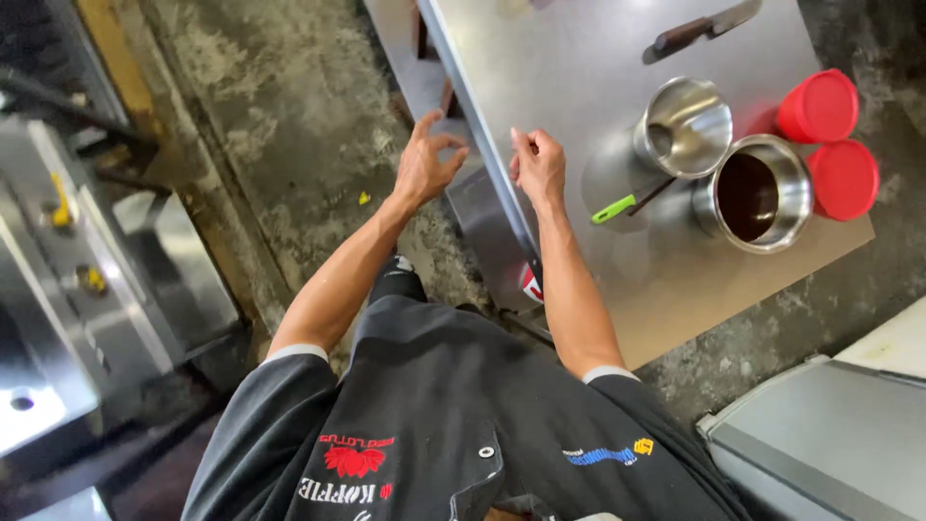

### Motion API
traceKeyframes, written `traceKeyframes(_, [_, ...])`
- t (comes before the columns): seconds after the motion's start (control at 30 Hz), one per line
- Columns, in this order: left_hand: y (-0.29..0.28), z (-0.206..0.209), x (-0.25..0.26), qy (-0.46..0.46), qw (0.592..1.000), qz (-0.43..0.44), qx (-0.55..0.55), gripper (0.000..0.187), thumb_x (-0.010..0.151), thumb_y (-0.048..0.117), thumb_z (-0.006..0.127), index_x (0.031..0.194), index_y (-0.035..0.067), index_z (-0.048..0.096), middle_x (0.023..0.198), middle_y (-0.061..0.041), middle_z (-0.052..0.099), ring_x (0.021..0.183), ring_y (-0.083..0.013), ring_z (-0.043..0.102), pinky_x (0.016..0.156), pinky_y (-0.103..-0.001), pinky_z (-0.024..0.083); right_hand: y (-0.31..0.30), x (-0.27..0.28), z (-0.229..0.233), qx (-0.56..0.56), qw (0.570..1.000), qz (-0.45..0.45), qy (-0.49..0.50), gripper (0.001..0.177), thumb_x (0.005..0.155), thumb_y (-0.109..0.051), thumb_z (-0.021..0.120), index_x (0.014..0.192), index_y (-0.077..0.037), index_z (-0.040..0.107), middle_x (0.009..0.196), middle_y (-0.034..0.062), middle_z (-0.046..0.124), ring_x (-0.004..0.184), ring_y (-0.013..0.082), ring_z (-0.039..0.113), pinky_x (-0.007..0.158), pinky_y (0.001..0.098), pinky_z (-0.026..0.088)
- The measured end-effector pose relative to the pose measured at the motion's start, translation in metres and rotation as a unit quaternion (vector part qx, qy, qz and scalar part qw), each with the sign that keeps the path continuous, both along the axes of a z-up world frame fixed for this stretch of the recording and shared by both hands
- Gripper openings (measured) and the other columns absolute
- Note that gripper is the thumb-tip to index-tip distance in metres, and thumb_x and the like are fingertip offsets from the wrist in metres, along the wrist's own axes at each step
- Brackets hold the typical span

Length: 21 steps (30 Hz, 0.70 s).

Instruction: The person sets up a cooking station by placing stove grates on burners, wiping the stainless steel counter with a cloth, and arranging various bowls and containers with ingredients and sauces on the counter. They handle a wok, a cloth, multiple bowls, and squeeze bottles, organizing them for cooking.

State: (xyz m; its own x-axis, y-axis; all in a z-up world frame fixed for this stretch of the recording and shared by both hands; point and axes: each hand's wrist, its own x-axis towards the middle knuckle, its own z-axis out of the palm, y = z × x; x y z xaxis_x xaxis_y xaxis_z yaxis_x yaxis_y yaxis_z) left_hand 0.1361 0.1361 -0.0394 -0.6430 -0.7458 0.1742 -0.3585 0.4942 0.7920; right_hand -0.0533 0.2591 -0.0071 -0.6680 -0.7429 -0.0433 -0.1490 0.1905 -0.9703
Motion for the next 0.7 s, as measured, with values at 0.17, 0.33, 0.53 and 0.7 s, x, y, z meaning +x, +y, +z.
traceKeyframes(0.17, [-0.061,0.006,-0.062,0.022,0.992,-0.065,0.102,0.08,0.087,0.021,0.08,0.156,0.019,0.04,0.158,-0.028,0.027,0.116,-0.0387,0.064,0.098,-0.045,0.054,-0.043,-0.053,-0.007,0.019,0.998,-0.05,-0.022,0.025,0.101,-0.025,0.069,0.095,-0.003,0.062,0.066,0.0066,0.063,0.049,0.0131,0.06,0.044,0.0273,0.046])
traceKeyframes(0.33, [-0.149,0.0,-0.125,0.023,0.985,-0.133,0.106,0.076,0.093,0.023,0.076,0.158,0.019,0.038,0.146,-0.023,0.052,0.113,-0.0338,0.068,0.097,-0.043,0.057,-0.109,-0.109,-0.021,-0.003,0.987,-0.128,-0.1,0.035,0.111,-0.031,0.064,0.105,0.003,0.065,0.076,0.0135,0.065,0.057,0.0161,0.063,0.053,0.0307,0.052])
traceKeyframes(0.53, [-0.251,0.002,-0.197,0.01,0.975,-0.193,0.111,0.07,0.094,0.023,0.074,0.155,0.016,0.041,0.126,-0.018,0.069,0.107,-0.0318,0.07,0.093,-0.043,0.057,-0.196,-0.176,-0.013,-0.084,0.96,-0.198,-0.179,0.03,0.107,-0.029,0.059,0.12,-0.002,0.058,0.112,0.0102,0.068,0.08,0.0193,0.075,0.069,0.0314,0.061])
traceKeyframes(0.7, [-0.294,0.0,-0.234,0.029,0.965,-0.225,0.131,0.066,0.096,0.023,0.073,0.153,0.014,0.042,0.121,-0.018,0.071,0.105,-0.0323,0.071,0.092,-0.042,0.058,-0.252,-0.226,-0.001,-0.151,0.912,-0.26,-0.28,0.036,0.105,-0.025,0.057,0.134,-0.005,0.051,0.123,0.0116,0.062,0.093,0.0253,0.076,0.077,0.0335,0.064])
